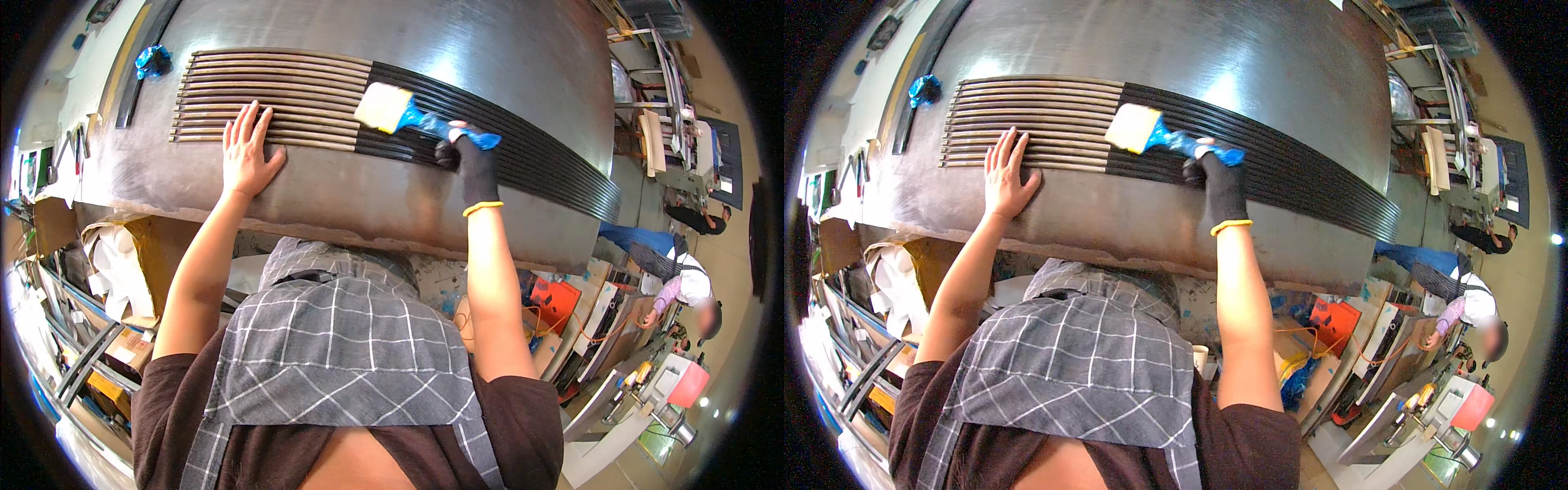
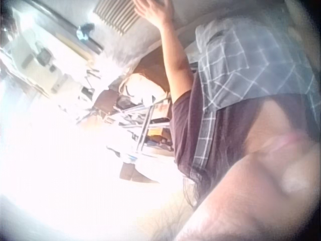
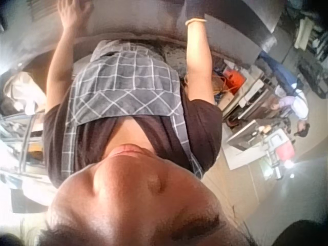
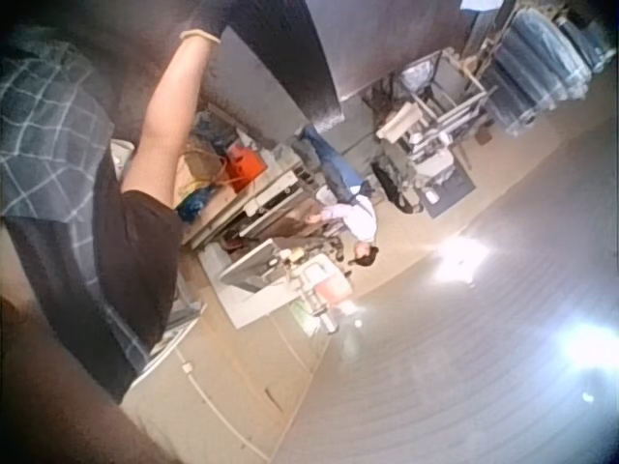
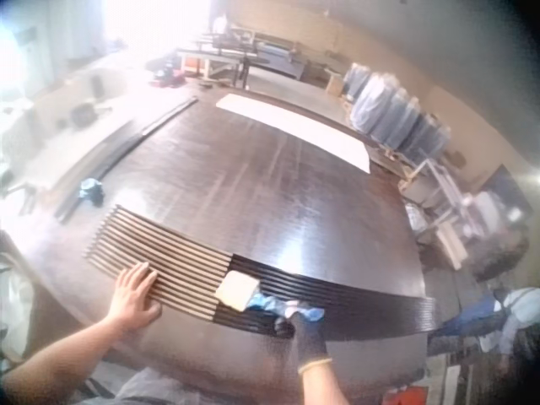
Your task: The person applies adhesive using a brush to a series of metal strips laid on a table, then places a larger dark strip over them and presses it down with a roller.
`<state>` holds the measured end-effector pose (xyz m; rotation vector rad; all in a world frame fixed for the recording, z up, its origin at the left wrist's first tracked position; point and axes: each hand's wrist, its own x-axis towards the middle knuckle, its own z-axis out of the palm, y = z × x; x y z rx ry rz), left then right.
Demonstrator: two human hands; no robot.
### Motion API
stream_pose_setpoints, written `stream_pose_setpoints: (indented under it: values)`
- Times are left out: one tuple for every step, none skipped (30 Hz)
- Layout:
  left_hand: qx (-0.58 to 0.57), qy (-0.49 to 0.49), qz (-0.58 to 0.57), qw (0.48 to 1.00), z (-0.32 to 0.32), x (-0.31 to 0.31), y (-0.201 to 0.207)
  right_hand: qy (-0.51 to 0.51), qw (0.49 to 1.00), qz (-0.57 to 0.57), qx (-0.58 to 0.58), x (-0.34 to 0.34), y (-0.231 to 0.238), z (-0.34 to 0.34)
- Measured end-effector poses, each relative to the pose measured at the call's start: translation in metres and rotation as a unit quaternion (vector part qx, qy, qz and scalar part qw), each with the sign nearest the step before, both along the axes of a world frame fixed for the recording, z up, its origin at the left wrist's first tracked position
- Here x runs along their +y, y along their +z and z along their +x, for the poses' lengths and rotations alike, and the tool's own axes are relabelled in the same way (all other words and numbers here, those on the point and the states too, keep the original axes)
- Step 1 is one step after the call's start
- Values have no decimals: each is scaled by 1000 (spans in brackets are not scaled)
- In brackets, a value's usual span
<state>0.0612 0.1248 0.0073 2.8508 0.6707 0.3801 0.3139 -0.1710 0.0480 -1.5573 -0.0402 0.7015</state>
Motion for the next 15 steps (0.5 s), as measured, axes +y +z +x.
stream_pose_setpoints:
  values:
    - [-2,2,-2,1000,-1,0,1,-39,999,30,-20,0,2,3]
    - [-1,1,-5,1000,-1,1,0,-53,996,39,-59,-1,4,17]
    - [0,2,-4,1000,-1,0,0,-152,987,45,-31,-2,3,21]
    - [-1,3,-4,1000,0,-1,2,-126,991,39,-28,2,5,18]
    - [-1,3,-3,1000,0,-1,2,-100,994,33,-25,6,7,15]
    - [3,7,-4,1000,-1,0,0,-59,998,25,-9,11,9,7]
    - [3,7,-9,1000,-1,-1,1,-18,1000,16,8,21,21,-6]
    - [1,7,-10,1000,-1,0,1,-18,999,-26,0,23,10,2]
    - [-1,6,-11,1000,-1,0,1,-71,997,10,-7,24,2,10]
    - [-2,6,-12,1000,-1,0,1,-125,991,46,-12,25,-1,14]
    - [-3,7,-13,1000,-1,0,2,-178,980,82,-18,27,-3,17]
    - [-4,7,-14,1000,-1,0,2,-193,979,67,12,28,-5,18]
    - [-5,8,-10,1000,-1,-1,2,-128,991,44,-20,35,6,12]
    - [-5,8,-6,1000,0,-1,2,-92,994,42,-30,38,3,11]
    - [-5,8,-2,1000,0,-1,2,-57,997,40,-41,42,1,12]
